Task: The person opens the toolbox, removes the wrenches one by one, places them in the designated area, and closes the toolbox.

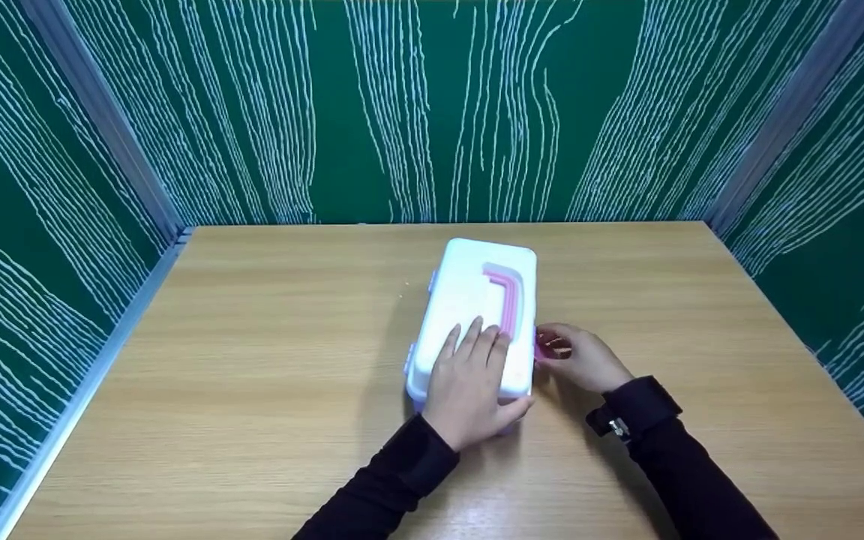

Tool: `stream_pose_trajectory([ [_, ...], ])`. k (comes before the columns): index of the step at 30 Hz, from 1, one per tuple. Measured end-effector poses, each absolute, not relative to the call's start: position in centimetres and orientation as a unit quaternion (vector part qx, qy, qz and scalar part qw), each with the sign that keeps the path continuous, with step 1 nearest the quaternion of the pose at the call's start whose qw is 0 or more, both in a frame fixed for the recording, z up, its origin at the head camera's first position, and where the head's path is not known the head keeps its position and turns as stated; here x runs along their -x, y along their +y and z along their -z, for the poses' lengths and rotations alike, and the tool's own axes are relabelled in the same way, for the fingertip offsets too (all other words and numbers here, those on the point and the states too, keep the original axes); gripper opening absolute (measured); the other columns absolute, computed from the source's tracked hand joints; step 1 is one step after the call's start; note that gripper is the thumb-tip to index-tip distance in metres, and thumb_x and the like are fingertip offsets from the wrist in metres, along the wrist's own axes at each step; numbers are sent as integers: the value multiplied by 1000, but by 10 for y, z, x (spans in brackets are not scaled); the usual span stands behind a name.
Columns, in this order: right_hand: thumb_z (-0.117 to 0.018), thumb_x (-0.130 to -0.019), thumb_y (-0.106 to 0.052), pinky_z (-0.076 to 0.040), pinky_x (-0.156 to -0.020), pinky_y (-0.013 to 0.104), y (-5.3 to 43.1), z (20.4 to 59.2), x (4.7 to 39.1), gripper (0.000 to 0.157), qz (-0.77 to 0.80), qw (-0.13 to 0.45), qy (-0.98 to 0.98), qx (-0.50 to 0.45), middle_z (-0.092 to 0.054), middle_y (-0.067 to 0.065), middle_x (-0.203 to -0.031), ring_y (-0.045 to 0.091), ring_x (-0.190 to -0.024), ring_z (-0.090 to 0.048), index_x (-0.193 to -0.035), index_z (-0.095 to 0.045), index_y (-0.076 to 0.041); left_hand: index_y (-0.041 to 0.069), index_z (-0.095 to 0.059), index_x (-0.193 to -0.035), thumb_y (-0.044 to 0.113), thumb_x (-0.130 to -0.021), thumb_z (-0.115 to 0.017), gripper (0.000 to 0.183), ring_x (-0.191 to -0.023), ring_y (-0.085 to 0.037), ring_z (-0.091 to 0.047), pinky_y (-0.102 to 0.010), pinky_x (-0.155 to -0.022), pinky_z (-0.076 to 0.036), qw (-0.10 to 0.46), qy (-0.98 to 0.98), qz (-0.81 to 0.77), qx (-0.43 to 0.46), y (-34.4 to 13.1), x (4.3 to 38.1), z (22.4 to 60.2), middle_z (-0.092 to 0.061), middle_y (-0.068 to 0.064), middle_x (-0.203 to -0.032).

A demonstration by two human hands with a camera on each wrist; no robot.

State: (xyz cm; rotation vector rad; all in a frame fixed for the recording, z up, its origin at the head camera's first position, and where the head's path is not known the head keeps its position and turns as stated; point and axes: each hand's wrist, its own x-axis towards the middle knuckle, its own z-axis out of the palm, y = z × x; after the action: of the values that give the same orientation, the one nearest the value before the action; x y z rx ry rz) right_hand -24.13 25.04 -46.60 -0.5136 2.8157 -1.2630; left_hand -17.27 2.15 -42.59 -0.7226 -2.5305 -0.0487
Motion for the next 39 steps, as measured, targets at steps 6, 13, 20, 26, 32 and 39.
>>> stream_pose_trajectory([
  [6, -70, -86, -4, -53, -95, 50, 244, 469, 240, 45, 437, 21, 888, 140, -64, 26, -122, 42, -110, -63, -128, -56, 5, 12, -54, -137, 73, -80, -55, 83, -137, -25, -47, -43, -116, -33, 258, -929, 22, 266, 22, 172, 427, -59, -4, -137],
  [13, -69, -88, -5, -54, -96, 43, 240, 472, 241, 50, 487, 51, 862, 130, -59, 31, -128, 44, -116, -61, -132, -49, 9, 10, -55, -133, 72, -80, -57, 81, -134, -24, -50, -37, -114, -37, 280, -920, 28, 272, 21, 172, 430, -61, -4, -133],
  [20, -57, -92, -1, -55, -94, 35, 240, 470, 238, 52, 545, 94, 825, 119, -50, 34, -137, 43, -124, -55, -139, -40, 11, 10, -47, -142, 77, -82, -49, 90, -142, -24, -41, -39, -118, -31, 214, -937, 27, 275, 20, 170, 423, -53, -7, -144],
  [26, -47, -95, -2, -55, -95, 36, 238, 466, 236, 55, 582, 108, 801, 90, -46, 35, -140, 27, -116, -61, -146, -30, 10, 11, -38, -150, 82, -78, -49, 102, -146, -27, -34, -41, -121, -27, 167, -942, 9, 291, 19, 169, 416, -43, -12, -153],
  [32, -47, -99, -6, -55, -92, 28, 234, 465, 234, 56, 602, 101, 788, 80, -43, 36, -142, 16, -105, -65, -147, -27, 13, 17, -35, -152, 83, -72, -56, 106, -145, -29, -35, -41, -119, -30, 179, -934, -14, 310, 21, 170, 416, -42, -13, -152],
  [39, -45, -99, -8, -54, -93, 25, 229, 465, 232, 56, 619, 104, 775, 66, -41, 33, -145, 14, -108, -64, -149, -28, 10, 19, -36, -151, 78, -63, -71, 112, -141, -29, -41, -42, -117, -32, 195, -929, -22, 314, 23, 172, 417, -44, -13, -151],
])
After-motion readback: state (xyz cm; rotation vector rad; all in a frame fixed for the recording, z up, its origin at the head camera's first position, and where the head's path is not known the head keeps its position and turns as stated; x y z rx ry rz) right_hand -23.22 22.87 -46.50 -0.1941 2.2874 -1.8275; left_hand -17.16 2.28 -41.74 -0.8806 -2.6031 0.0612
